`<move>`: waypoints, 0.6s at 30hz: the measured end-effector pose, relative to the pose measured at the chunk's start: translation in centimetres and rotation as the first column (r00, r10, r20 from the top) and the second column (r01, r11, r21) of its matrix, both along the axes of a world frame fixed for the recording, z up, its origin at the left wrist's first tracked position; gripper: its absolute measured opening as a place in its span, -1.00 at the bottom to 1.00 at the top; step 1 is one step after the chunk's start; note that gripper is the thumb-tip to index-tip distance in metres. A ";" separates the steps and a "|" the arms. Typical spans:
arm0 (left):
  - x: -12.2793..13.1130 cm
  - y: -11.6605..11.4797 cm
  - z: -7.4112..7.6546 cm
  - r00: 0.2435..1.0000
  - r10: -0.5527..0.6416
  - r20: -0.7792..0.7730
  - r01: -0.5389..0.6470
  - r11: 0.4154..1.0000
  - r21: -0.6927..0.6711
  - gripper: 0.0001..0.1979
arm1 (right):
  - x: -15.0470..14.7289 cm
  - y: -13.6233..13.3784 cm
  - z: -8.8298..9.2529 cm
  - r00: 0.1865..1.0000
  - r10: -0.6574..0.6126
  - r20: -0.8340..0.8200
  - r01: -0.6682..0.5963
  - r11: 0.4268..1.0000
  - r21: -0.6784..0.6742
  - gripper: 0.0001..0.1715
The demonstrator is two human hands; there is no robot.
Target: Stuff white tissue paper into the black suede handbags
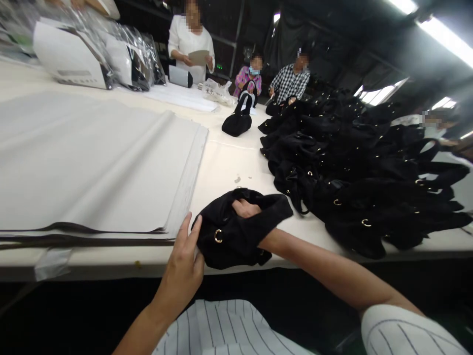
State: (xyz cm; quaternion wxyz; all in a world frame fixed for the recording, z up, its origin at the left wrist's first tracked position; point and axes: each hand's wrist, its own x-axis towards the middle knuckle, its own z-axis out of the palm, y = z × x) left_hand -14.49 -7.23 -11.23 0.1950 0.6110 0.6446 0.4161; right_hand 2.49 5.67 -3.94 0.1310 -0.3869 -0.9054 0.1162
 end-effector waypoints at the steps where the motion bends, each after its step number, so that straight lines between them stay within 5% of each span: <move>1: 1.1 -0.4 0.9 0.998 0.067 -0.006 -0.067 0.996 0.052 -0.45 | 0.5 -0.8 0.0 0.998 -0.050 0.030 0.050 0.999 -0.008 -0.78; 4: 4.3 -0.7 3.6 0.993 0.116 -0.008 -0.113 0.976 0.186 -0.47 | 1.3 -2.2 -0.5 0.989 -0.145 0.030 0.145 0.989 0.006 -0.72; 8: 7.3 -0.1 5.6 0.991 0.095 -0.095 -0.066 0.958 0.279 -0.29 | 1.4 -2.5 -2.1 0.950 -0.256 -0.179 0.275 0.957 0.089 -0.74; 12: 8.9 0.1 5.2 0.981 0.070 -0.180 -0.013 0.954 0.300 -0.19 | 1.6 -2.8 -3.5 0.897 -0.328 -0.296 0.358 0.932 0.050 -0.80; 15: 9.1 0.6 4.2 0.971 0.167 -0.170 -0.095 0.926 0.366 -0.42 | 1.6 -3.2 -3.6 0.882 -0.328 -0.338 0.355 0.935 0.020 -0.84; 18: 8.1 1.6 3.3 0.975 0.197 -0.106 -0.126 0.874 0.470 -0.67 | 1.5 -3.8 -3.3 0.892 -0.189 -0.411 0.221 0.975 0.031 -0.82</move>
